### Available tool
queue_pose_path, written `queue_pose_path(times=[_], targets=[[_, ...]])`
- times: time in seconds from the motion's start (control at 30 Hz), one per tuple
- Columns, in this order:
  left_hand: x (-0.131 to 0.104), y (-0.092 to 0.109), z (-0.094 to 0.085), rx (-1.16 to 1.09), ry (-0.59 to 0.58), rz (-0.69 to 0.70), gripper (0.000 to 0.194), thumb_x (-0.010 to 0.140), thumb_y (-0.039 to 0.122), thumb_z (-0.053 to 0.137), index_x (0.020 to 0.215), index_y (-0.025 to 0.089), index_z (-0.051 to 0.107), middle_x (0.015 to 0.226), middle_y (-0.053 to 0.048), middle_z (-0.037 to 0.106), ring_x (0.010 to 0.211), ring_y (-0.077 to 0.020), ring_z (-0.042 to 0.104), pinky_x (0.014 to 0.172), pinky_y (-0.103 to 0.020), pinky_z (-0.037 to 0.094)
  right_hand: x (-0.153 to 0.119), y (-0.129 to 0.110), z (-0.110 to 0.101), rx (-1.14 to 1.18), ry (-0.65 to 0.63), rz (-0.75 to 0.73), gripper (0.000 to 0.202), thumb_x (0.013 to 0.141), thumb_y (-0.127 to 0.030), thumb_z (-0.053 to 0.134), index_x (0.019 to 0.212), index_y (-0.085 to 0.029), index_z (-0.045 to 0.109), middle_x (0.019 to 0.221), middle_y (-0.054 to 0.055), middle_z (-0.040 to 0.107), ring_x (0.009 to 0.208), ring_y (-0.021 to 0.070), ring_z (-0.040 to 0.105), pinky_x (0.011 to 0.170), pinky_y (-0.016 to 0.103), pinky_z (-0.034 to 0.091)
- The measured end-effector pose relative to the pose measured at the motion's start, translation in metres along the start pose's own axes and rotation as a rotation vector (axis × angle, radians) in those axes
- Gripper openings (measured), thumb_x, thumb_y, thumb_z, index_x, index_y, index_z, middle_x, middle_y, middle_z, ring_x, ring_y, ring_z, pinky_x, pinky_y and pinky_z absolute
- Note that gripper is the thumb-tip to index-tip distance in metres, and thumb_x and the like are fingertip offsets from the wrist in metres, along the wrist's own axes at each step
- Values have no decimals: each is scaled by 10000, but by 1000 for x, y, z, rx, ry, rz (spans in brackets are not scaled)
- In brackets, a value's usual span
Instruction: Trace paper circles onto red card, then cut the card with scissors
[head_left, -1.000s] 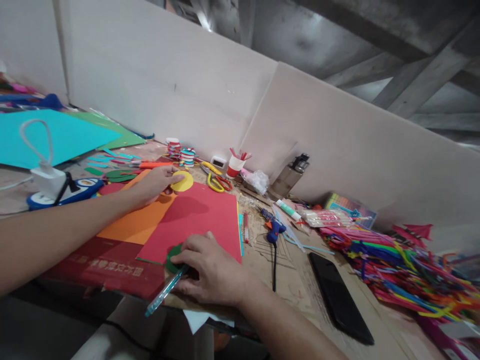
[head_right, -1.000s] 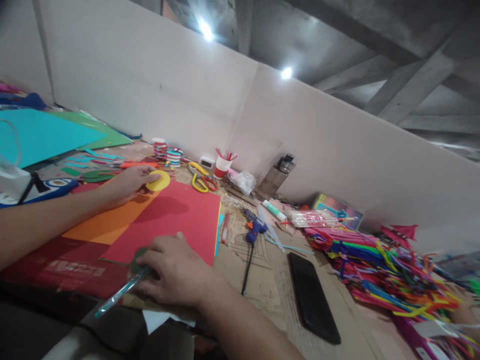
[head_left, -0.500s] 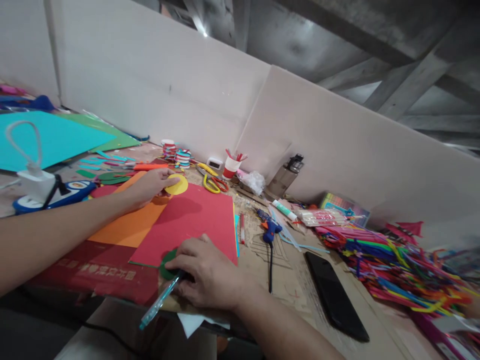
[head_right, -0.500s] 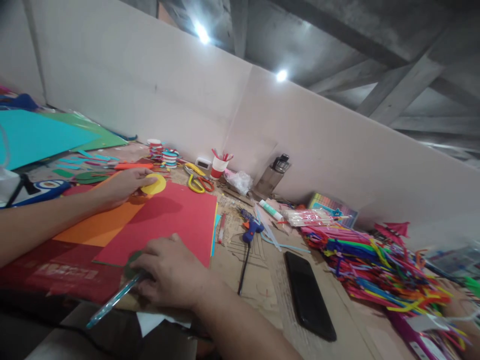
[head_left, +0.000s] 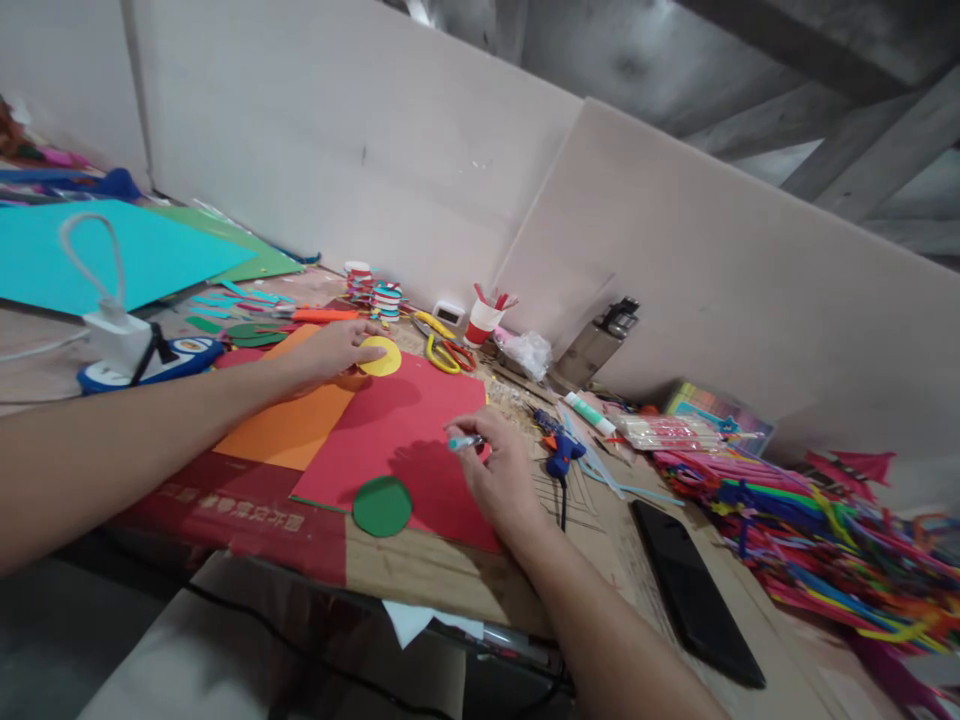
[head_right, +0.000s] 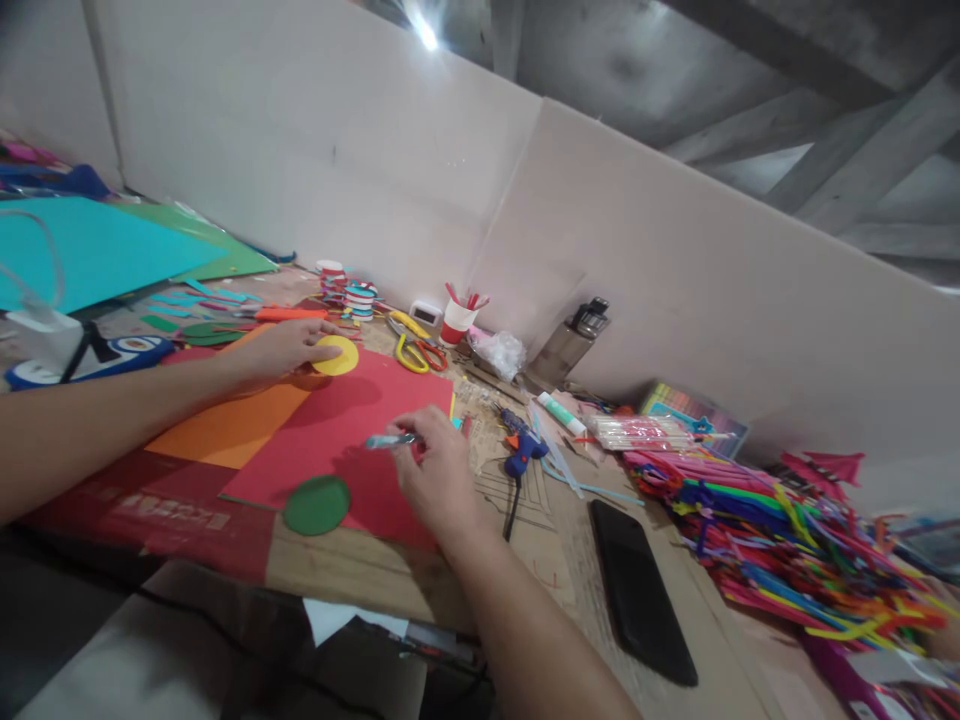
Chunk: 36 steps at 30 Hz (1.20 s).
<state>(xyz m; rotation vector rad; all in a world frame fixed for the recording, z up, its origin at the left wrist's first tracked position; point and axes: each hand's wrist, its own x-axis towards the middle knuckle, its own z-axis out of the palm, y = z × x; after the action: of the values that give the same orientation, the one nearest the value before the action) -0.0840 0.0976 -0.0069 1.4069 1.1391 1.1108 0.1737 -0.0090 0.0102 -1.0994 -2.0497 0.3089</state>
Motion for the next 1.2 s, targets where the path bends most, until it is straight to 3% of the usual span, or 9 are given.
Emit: queue_pose_path(times=[0.17, 0.3, 0.43, 0.6, 0.8, 0.97, 1.1, 1.13, 1.2], targets=[[11, -4, -13, 50, 48, 55, 412, 705, 403, 772, 1033, 187, 645, 800, -26, 655, 610, -114, 581, 469, -180, 410, -8, -19, 1, -18, -370, -160, 211, 915, -273, 603, 1090, -210, 703, 964, 67, 638, 905, 186, 589, 860, 335, 428], [12, -8, -11, 79, 45, 33, 461, 703, 405, 764, 1087, 193, 625, 808, -28, 654, 620, -125, 579, 464, -188, 401, -9, -27, 0, -99, -636, -277, 353, 877, -286, 659, 1224, -219, 660, 1050, 68, 646, 981, 190, 590, 986, 384, 364], [7, -8, -3, 94, 20, 17, 438, 701, 381, 738, 1084, 206, 618, 922, -52, 691, 796, -195, 663, 596, -250, 498, -7, -24, -2, -140, -664, -267, 321, 868, -272, 666, 1179, -198, 690, 1029, 67, 652, 968, 183, 589, 998, 387, 335], [2, -3, -1, 337, 16, 52, 407, 720, 350, 666, 1096, 197, 634, 972, -51, 721, 879, -224, 674, 638, -251, 490, -5, -14, -3, -132, -629, -263, 273, 867, -215, 647, 1132, -221, 714, 960, 49, 639, 934, 179, 578, 964, 379, 351], [2, 0, -4, 677, -2, 138, 456, 748, 361, 578, 1160, 184, 661, 1076, -49, 723, 943, -243, 669, 746, -285, 495, -1, -3, -1, 67, -461, -143, 177, 877, -209, 638, 1021, -198, 742, 922, 46, 661, 892, 175, 594, 846, 315, 420], [7, -3, -1, 894, 14, 202, 512, 768, 308, 583, 1258, 166, 628, 1239, -88, 674, 1109, -266, 621, 940, -330, 463, 3, 6, -2, 206, -58, 7, 284, 939, -396, 546, 847, -192, 721, 735, 13, 602, 705, 156, 552, 674, 285, 418], [-5, 6, 8, 925, 167, 579, 385, 820, 357, 628, 1154, 172, 678, 1245, -126, 663, 1220, -300, 536, 1081, -461, 358, 4, 10, -2, 296, 208, 126, 424, 974, -505, 439, 859, -190, 699, 757, 22, 606, 737, 164, 574, 682, 290, 441], [-14, 12, 11, 863, 85, 711, 300, 847, 364, 618, 1071, 182, 700, 1172, -109, 695, 1169, -270, 569, 1062, -433, 384, 4, 10, -2, 300, 262, 145, 448, 978, -522, 415, 881, -187, 696, 786, 32, 617, 761, 168, 582, 692, 293, 449], [-34, 24, 18, 716, -278, 923, 185, 905, 320, 575, 880, 208, 720, 946, -76, 743, 964, -202, 650, 962, -346, 459, 4, 13, -4, 268, 343, 172, 496, 982, -559, 372, 929, -185, 693, 838, 47, 629, 798, 175, 590, 706, 299, 459]])
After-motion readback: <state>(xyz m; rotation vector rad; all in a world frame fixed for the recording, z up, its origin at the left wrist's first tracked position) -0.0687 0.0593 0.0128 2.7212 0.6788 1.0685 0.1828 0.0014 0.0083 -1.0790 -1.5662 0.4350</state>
